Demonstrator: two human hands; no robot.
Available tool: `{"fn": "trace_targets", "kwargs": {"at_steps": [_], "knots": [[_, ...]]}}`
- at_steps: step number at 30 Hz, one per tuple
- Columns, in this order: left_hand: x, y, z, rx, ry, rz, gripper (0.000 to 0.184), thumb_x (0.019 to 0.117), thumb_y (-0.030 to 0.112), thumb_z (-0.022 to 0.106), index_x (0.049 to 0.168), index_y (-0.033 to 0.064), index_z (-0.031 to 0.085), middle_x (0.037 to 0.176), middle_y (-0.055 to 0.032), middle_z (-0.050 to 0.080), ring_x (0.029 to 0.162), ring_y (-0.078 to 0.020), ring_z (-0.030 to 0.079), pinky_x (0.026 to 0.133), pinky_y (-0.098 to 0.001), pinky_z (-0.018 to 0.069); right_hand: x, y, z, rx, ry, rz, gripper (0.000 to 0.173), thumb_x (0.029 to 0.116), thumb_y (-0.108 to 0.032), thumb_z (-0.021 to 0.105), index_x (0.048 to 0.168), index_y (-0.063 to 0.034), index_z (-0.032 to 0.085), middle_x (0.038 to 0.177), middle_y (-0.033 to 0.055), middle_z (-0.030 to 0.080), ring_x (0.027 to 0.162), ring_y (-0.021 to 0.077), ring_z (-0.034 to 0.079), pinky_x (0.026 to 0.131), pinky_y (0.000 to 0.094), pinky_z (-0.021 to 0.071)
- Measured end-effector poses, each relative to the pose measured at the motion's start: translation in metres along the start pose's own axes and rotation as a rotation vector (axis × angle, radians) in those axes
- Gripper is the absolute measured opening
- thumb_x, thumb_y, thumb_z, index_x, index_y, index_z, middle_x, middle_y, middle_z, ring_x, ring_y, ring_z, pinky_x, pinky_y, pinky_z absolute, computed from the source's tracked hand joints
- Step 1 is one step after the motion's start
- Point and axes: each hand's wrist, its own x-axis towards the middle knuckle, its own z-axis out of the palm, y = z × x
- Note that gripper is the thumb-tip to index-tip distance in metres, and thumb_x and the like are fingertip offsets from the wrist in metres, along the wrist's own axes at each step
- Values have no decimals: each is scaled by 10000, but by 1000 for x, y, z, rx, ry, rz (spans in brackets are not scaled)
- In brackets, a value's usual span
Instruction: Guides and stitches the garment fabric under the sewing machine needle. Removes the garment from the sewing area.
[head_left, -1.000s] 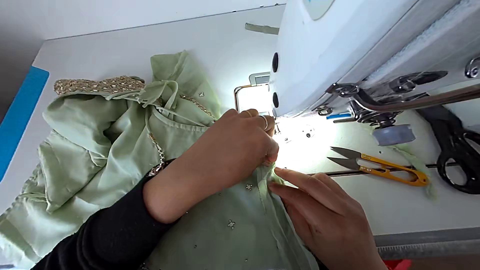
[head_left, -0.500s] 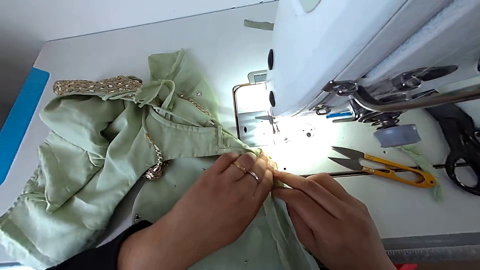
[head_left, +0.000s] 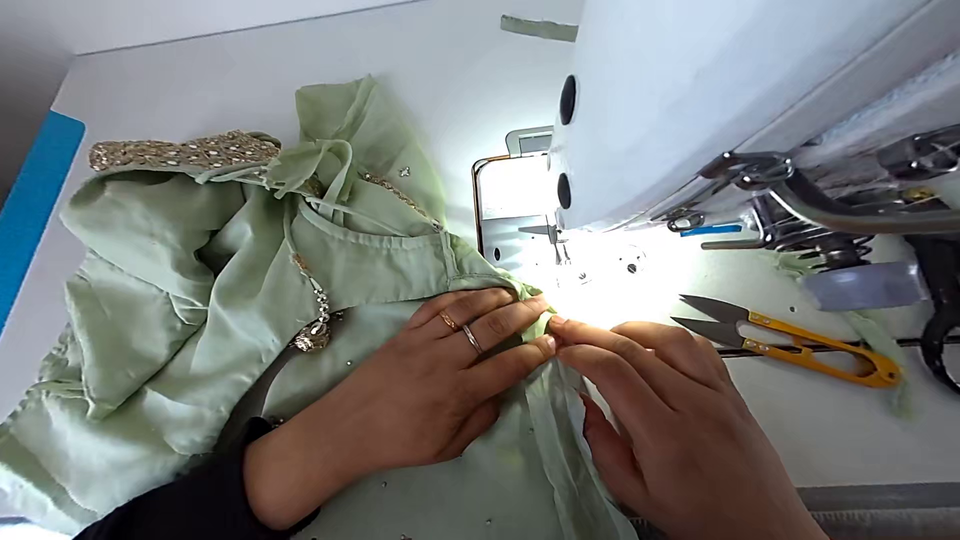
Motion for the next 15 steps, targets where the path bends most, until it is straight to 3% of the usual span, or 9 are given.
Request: {"fn": "trace_targets", "kwargs": {"at_steps": [4, 10, 15], "knots": [[8, -9, -1, 1, -4, 4, 403, 1038, 233, 413, 1348, 204, 669, 1462, -58, 578, 1429, -226, 459, 1204, -419, 334, 5, 7, 2, -17, 18, 5, 261, 1000, -196, 433, 1084, -190, 681, 1285, -56, 709, 1071, 184, 596, 834, 362, 394], [17, -16, -2, 1, 2, 9, 405, 1025, 247, 423, 1325, 199, 692, 1438, -99, 594, 1407, -254, 487, 1181, -435, 364, 13, 11, 4, -32, 44, -19, 284, 975, -185, 452, 1076, -165, 716, 1247, 1, 709, 1095, 212, 610, 897, 379, 433], [17, -17, -2, -6, 5, 12, 407, 1016, 240, 437, 1330, 179, 689, 1452, -121, 581, 1418, -273, 476, 1194, -453, 349, 14, 10, 5, -46, 43, -16, 291, 970, -178, 449, 1061, -157, 725, 1250, -3, 708, 1039, 215, 610, 820, 379, 430]]}}
